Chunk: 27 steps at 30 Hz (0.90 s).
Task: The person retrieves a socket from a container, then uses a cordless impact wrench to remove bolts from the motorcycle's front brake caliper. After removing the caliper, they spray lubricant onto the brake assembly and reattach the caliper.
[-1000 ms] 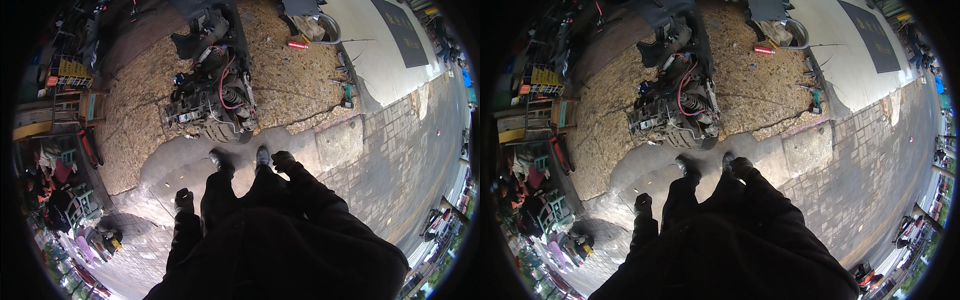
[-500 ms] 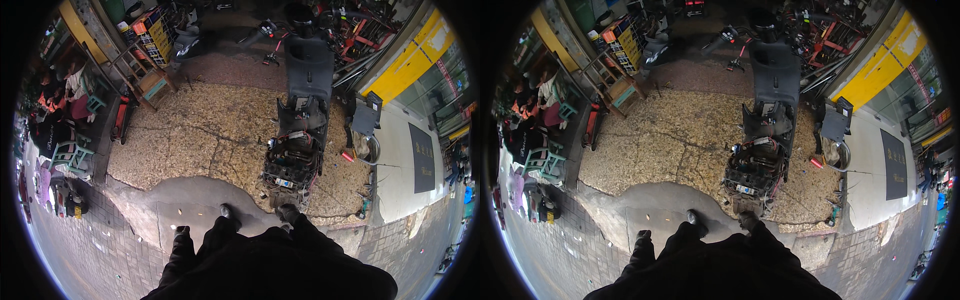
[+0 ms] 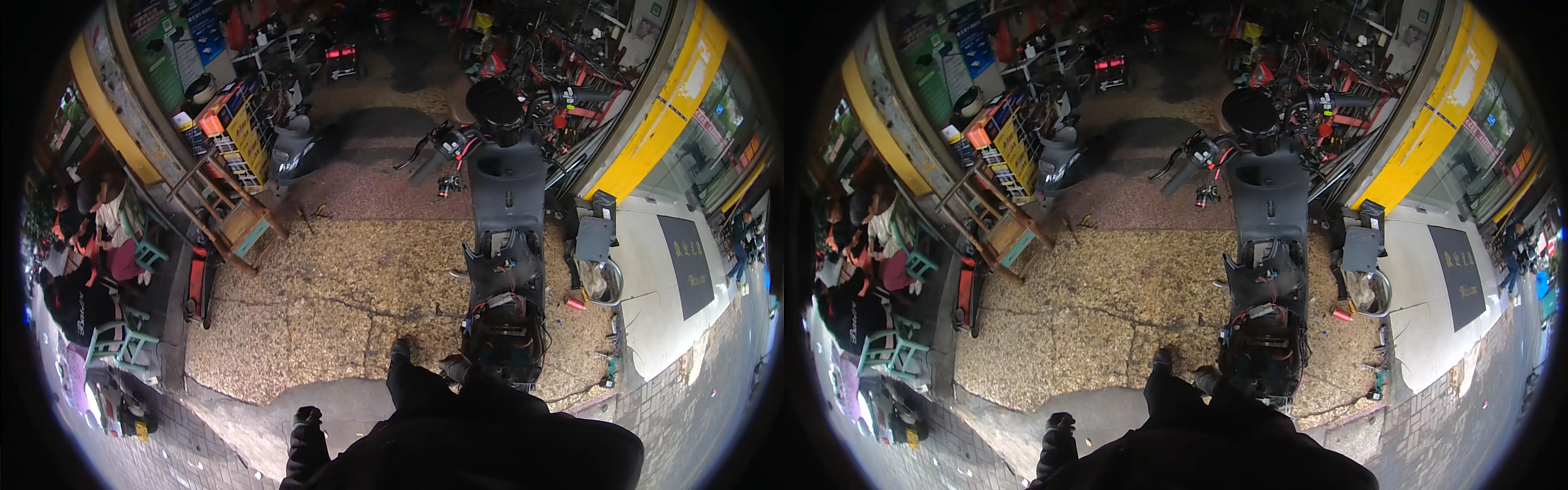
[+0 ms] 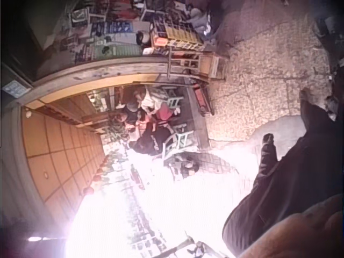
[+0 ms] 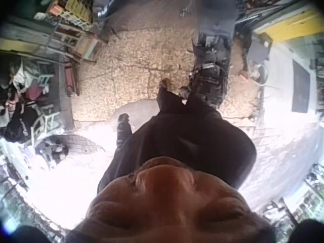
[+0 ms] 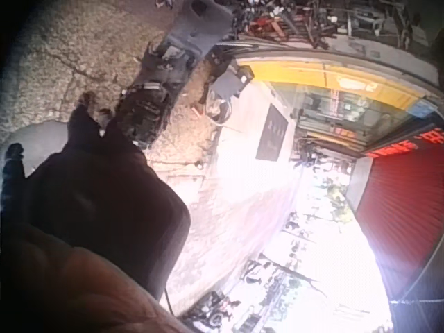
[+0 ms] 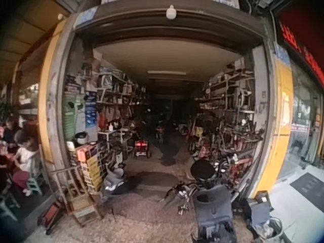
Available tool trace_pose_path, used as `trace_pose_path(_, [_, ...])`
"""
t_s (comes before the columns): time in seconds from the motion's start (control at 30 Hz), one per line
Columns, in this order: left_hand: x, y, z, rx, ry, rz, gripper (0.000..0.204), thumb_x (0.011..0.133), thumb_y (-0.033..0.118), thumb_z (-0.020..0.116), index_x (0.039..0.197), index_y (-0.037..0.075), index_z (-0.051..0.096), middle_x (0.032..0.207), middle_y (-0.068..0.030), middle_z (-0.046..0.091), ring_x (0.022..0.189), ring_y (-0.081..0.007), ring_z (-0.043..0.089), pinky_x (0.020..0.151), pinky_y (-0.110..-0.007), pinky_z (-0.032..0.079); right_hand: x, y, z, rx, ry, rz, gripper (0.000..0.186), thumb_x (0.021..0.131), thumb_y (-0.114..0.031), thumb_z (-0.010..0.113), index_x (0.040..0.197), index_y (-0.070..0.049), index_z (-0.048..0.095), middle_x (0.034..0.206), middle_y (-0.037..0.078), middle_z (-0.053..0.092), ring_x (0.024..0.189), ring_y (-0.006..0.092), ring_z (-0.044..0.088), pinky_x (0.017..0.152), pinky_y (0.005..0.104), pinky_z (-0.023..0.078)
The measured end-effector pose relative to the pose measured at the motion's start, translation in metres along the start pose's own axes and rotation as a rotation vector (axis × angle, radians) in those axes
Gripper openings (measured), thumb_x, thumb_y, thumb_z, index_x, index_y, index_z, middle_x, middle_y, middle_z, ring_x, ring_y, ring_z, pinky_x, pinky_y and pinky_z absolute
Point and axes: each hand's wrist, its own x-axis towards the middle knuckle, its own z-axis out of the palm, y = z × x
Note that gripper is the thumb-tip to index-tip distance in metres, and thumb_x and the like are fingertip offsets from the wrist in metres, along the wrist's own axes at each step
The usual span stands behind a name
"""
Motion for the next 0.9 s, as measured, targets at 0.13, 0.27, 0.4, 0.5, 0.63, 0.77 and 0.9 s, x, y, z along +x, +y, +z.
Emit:
trace_pose_path(0.13, [0.043, 0.039, -0.048, -0.027, 0.078, -0.196, 0.019, 0.084, 0.019, 0.065, 0.096, 0.004, 0.06, 0.075, -0.0136, 0.066, 0.055, -0.0249, 0.062, 0.045, -0.037, 0.051, 0.03, -0.086, 0.008, -0.781, 0.133, -0.441, 0.032, 0.092, -0.035, 0.052, 0.097, -0.007, 0.067, 0.096, 0.01, 0.068, 0.093, 0.0246, 0.064, 0.078, 0.0371, 0.05])
trace_pose_path(0.27, [0.091, 0.095, -0.077, -0.126, 0.257, -0.367, 0.033, 0.085, 0.026, 0.06, 0.108, 0.004, 0.049, 0.078, -0.0192, 0.063, 0.05, -0.0291, 0.055, 0.042, -0.043, 0.045, 0.036, -0.207, 0.009, -0.624, -0.043, -0.61, 0.029, 0.091, -0.031, 0.053, 0.099, -0.006, 0.065, 0.094, 0.01, 0.066, 0.097, 0.0255, 0.06, 0.082, 0.0362, 0.047])
trace_pose_path(0.4, [0.161, 0.173, -0.065, -0.084, 0.175, -0.427, 0.03, 0.083, 0.022, 0.058, 0.105, 0.005, 0.049, 0.077, -0.0195, 0.063, 0.052, -0.0304, 0.057, 0.046, -0.044, 0.047, 0.035, -0.334, 0.014, -0.654, -0.014, -0.952, 0.024, 0.087, -0.022, 0.06, 0.101, -0.003, 0.063, 0.089, 0.01, 0.064, 0.09, 0.0233, 0.06, 0.082, 0.0341, 0.046])
trace_pose_path(0.5, [0.236, 0.225, -0.044, -0.132, 0.06, -0.369, 0.035, 0.085, 0.028, 0.06, 0.108, 0.005, 0.048, 0.083, -0.0188, 0.062, 0.056, -0.0293, 0.058, 0.048, -0.044, 0.048, 0.042, -0.426, 0.035, 0.027, -0.189, -0.832, 0.017, 0.087, -0.022, 0.062, 0.088, -0.005, 0.062, 0.074, 0.005, 0.06, 0.071, 0.0177, 0.057, 0.066, 0.0363, 0.046])
trace_pose_path(0.63, [0.399, 0.281, -0.023, -0.18, -0.069, -0.256, 0.033, 0.086, 0.023, 0.059, 0.111, 0.005, 0.047, 0.085, -0.0172, 0.061, 0.061, -0.0263, 0.057, 0.05, -0.04, 0.047, 0.041, -0.532, 0.053, -0.043, -0.039, -0.879, 0.018, 0.088, -0.022, 0.062, 0.085, -0.004, 0.061, 0.072, 0.001, 0.056, 0.073, 0.0086, 0.048, 0.068, 0.0334, 0.044])
trace_pose_path(0.77, [0.605, 0.389, -0.005, 0.368, -0.273, -0.394, 0.016, 0.083, 0.018, 0.058, 0.094, 0.007, 0.057, 0.076, -0.0128, 0.063, 0.049, -0.0236, 0.054, 0.043, -0.039, 0.044, 0.0, -0.627, 0.043, -0.001, -0.049, -0.572, 0.021, 0.09, -0.026, 0.061, 0.093, -0.005, 0.061, 0.079, 0.002, 0.061, 0.066, 0.0132, 0.056, 0.059, 0.0329, 0.049])
trace_pose_path(0.9, [0.735, 0.543, 0.04, 0.647, -0.222, -0.042, 0.014, 0.08, 0.019, 0.058, 0.076, 0.008, 0.065, 0.066, -0.0102, 0.064, 0.059, -0.0195, 0.062, 0.055, -0.036, 0.051, -0.004, -0.705, 0.04, 0.013, -0.011, -0.476, 0.027, 0.089, -0.033, 0.059, 0.095, -0.006, 0.061, 0.08, 0.005, 0.063, 0.064, 0.0172, 0.059, 0.057, 0.0351, 0.051])
